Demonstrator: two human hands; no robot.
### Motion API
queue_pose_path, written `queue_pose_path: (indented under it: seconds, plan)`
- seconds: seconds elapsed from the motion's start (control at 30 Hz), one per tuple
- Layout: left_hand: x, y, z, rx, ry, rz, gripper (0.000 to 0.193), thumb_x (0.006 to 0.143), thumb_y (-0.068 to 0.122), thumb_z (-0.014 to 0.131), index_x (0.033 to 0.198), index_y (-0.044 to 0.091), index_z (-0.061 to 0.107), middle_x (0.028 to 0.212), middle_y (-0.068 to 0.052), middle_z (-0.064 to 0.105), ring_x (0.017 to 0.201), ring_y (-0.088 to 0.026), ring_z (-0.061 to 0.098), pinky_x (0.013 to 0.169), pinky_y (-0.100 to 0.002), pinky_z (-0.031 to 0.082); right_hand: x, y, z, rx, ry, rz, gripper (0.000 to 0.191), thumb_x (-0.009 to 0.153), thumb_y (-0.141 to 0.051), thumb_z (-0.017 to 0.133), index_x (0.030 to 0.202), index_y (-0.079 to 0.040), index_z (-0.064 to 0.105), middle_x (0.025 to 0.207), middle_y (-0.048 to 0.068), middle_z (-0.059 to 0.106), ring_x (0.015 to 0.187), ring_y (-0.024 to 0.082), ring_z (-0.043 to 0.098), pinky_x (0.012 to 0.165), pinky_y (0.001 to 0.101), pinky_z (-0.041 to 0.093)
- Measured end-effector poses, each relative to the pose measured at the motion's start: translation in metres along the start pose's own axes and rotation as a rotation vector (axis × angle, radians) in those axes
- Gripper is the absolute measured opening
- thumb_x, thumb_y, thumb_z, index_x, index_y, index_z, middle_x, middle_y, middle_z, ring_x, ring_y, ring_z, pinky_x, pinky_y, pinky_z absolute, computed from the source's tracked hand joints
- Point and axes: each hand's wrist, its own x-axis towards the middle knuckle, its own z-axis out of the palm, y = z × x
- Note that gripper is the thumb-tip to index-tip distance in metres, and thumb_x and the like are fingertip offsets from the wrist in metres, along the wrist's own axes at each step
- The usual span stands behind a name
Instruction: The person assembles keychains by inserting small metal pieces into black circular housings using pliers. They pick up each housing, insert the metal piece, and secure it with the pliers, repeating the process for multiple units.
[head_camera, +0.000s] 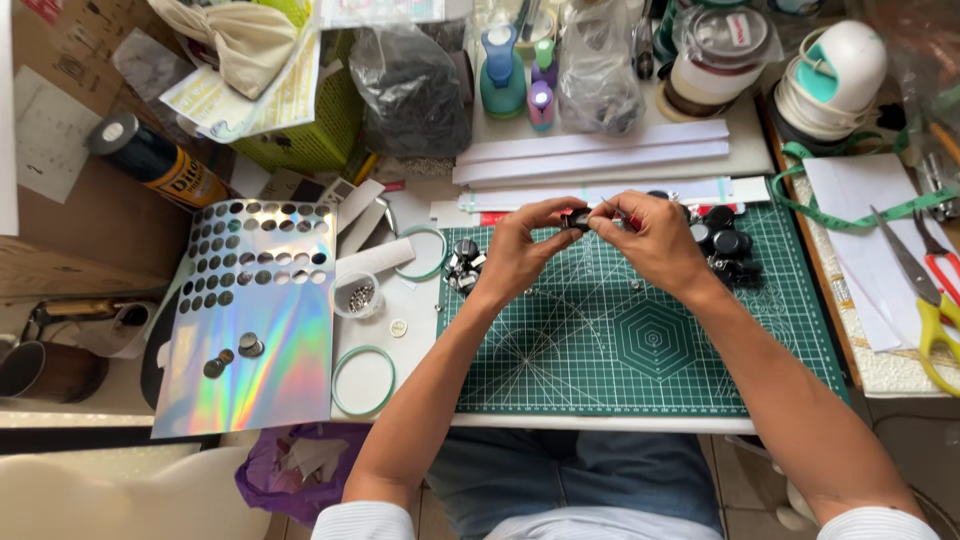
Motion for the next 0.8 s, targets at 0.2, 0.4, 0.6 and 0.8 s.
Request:
queue_pose_path:
  seconds: [0.2,0.4,0.6,0.8]
  plan:
    - [0.002,0.0032,0.0026,0.007,-0.001,-0.023,0.038,0.089,0.014,0.078,0.127,0.015,0.071,0.113,-0.006,0.078,0.103,-0.016,0.073,0.087,-0.031,0.06,0.0003,-0.0001,0.0005,-0.053,0.021,-0.05,0.02,0.093,-0.019,0.073,0.103,-0.003,0.075,0.082,0.002,0.073,0.062,0.006,0.058,0.055,0.0256,0.048]
    - [0.0016,0.0023,0.0015,0.083,0.011,0.021,0.039,0.091,0.018,0.076,0.129,0.017,0.07,0.116,-0.008,0.074,0.109,-0.017,0.071,0.089,-0.032,0.058,0.0002,-0.0014,0.0018,-0.034,0.027,0.006,0.02,0.093,-0.02,0.074,0.103,-0.003,0.076,0.082,0.002,0.073,0.062,0.006,0.056,0.055,0.0259,0.048]
    - [0.0009,0.0051,0.0016,0.101,0.006,-0.054,0.04,0.091,0.021,0.075,0.13,0.017,0.07,0.11,-0.01,0.075,0.104,-0.018,0.072,0.08,-0.033,0.055,0.0007,-0.0009,0.0011,-0.018,0.032,0.014,0.018,0.093,-0.02,0.073,0.102,-0.004,0.075,0.081,0.0,0.072,0.061,0.005,0.055,0.054,0.0258,0.047]
    - [0.0015,0.0037,0.0012,0.073,0.023,0.02,0.037,0.093,0.026,0.075,0.129,0.015,0.071,0.109,-0.011,0.075,0.107,-0.02,0.072,0.088,-0.033,0.057,0.0011,-0.0003,0.0012,-0.036,0.029,-0.007,0.018,0.093,-0.02,0.074,0.101,-0.004,0.076,0.077,0.001,0.071,0.06,0.005,0.053,0.054,0.0255,0.046]
